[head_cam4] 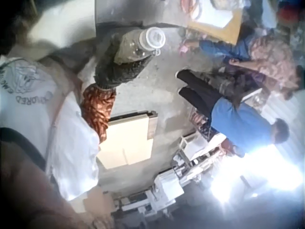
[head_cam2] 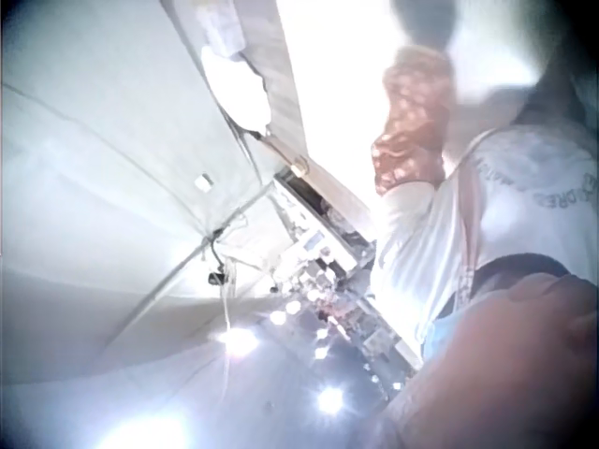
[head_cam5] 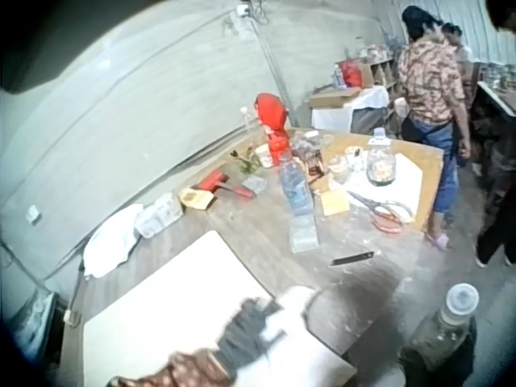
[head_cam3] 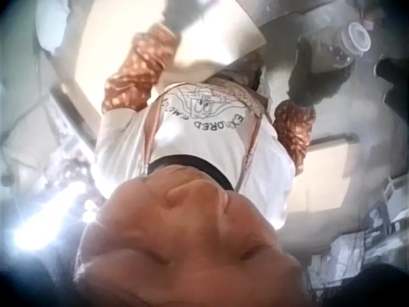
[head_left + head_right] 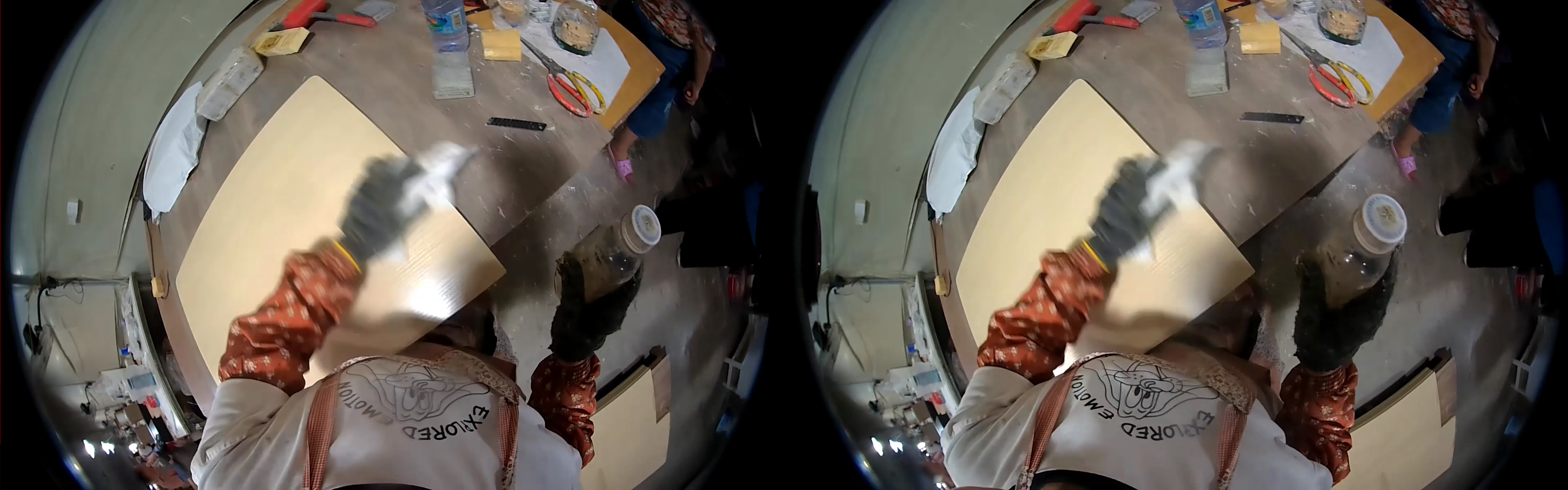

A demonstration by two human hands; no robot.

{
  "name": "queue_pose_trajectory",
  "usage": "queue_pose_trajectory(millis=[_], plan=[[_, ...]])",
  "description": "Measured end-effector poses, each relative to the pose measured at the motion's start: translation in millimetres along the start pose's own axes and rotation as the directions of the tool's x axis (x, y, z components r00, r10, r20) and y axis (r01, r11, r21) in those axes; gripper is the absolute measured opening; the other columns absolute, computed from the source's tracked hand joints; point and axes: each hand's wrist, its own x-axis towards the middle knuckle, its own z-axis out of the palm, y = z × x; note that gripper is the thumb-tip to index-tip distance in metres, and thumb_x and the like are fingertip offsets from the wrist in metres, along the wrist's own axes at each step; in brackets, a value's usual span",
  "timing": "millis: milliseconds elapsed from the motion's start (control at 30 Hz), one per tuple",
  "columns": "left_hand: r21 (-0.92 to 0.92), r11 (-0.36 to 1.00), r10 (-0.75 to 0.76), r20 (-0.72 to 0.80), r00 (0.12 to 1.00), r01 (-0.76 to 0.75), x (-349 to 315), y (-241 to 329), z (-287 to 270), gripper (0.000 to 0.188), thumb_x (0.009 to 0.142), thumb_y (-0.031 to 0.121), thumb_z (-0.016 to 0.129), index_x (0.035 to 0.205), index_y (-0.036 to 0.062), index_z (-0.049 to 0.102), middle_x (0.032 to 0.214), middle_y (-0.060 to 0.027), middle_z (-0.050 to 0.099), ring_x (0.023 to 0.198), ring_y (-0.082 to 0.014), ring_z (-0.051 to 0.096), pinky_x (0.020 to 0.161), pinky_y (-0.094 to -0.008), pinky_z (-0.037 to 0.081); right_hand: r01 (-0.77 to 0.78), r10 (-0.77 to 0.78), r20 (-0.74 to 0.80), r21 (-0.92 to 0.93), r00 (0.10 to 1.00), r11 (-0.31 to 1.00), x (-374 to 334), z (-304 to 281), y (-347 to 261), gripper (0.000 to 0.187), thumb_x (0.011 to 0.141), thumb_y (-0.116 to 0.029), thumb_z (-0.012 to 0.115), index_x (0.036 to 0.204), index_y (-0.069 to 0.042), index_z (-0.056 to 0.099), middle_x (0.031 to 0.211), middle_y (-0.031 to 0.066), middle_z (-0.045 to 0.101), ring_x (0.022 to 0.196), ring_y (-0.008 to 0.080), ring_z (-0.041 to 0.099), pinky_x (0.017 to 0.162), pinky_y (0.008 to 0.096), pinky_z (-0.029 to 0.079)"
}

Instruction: The person wipes a light-colored rectangular board using a white cloth, applying a liquid from a small bottle and rubbing the surface repeatedly across both sides.

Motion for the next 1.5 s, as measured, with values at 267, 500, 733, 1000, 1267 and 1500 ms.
queue_pose_trajectory(millis=[267,500,733,1000,1267,1500], plan=[[0.136,0.933,-0.334,-0.01,0.943,0.332,6.4,-44.8,26.0,0.059,0.09,0.044,0.056,0.12,-0.0065,0.054,0.124,-0.0272,0.054,0.12,-0.0425,0.047,0.105,-0.0465,0.036,0.0,0.011,0.074,-0.137,0.997,0.991,-21.7,-31.6,12.8,0.081,0.072,-0.015,0.084,0.138,0.002,0.041,0.133,0.0212,0.053,0.12,0.0302,0.055,0.099,0.0394,0.045],[-0.099,0.948,0.305,0.01,0.952,-0.303,-15.6,120.8,6.6,0.044,0.082,0.031,0.063,0.114,0.002,0.057,0.106,-0.0185,0.058,0.101,-0.0344,0.056,0.093,-0.0423,0.044,0.028,-0.025,0.025,-0.148,0.999,0.989,-35.8,-42.0,10.9,0.077,0.073,-0.014,0.083,0.138,0.002,0.043,0.133,0.0225,0.053,0.119,0.032,0.056,0.098,0.0405,0.045],[-0.428,0.724,0.632,0.096,0.769,-0.541,-44.9,151.8,-5.2,0.029,0.08,0.019,0.058,0.104,0.0029,0.06,0.103,-0.0105,0.06,0.1,-0.0248,0.058,0.091,-0.0384,0.045,0.06,-0.075,-0.057,-0.23,0.996,0.971,-83.6,-70.9,-11.9,0.075,0.073,-0.014,0.083,0.136,0.002,0.045,0.124,0.0226,0.058,0.111,0.0341,0.06,0.092,0.0408,0.048],[0.629,-0.735,0.608,0.445,0.657,0.254,-131.6,137.1,86.0,0.052,0.095,0.038,0.057,0.134,0.0061,0.044,0.125,-0.0092,0.053,0.115,-0.0201,0.053,0.103,-0.0325,0.041,0.271,-0.143,0.299,-0.449,0.944,0.851,-132.4,-100.8,-53.2,0.071,0.069,-0.015,0.083,0.13,-0.003,0.05,0.105,0.0165,0.061,0.092,0.0322,0.059,0.081,0.0414,0.047],[-0.582,-0.702,-0.067,0.628,0.775,0.411,-136.0,144.3,-51.6,0.046,0.098,0.023,0.056,0.137,0.0038,0.043,0.124,-0.0079,0.056,0.111,-0.0167,0.056,0.094,-0.0298,0.046,0.684,-0.227,0.757,-0.363,0.612,0.633,-101.5,-76.9,-62.2,0.067,0.072,-0.018,0.066,0.135,-0.01,0.047,0.107,0.0072,0.058,0.087,0.0271,0.054,0.078,0.0436,0.039],[-0.563,-0.784,-0.403,0.143,0.904,-0.26,-120.4,137.3,-32.8,0.042,0.096,0.016,0.058,0.135,0.0053,0.048,0.12,-0.0081,0.06,0.108,-0.0161,0.058,0.091,-0.0291,0.048,0.789,-0.572,0.721,0.057,0.391,0.612,-28.8,-43.7,-90.2,0.05,0.076,-0.01,0.065,0.125,-0.005,0.055,0.114,0.0125,0.059,0.093,0.0322,0.058,0.076,0.0432,0.047]])
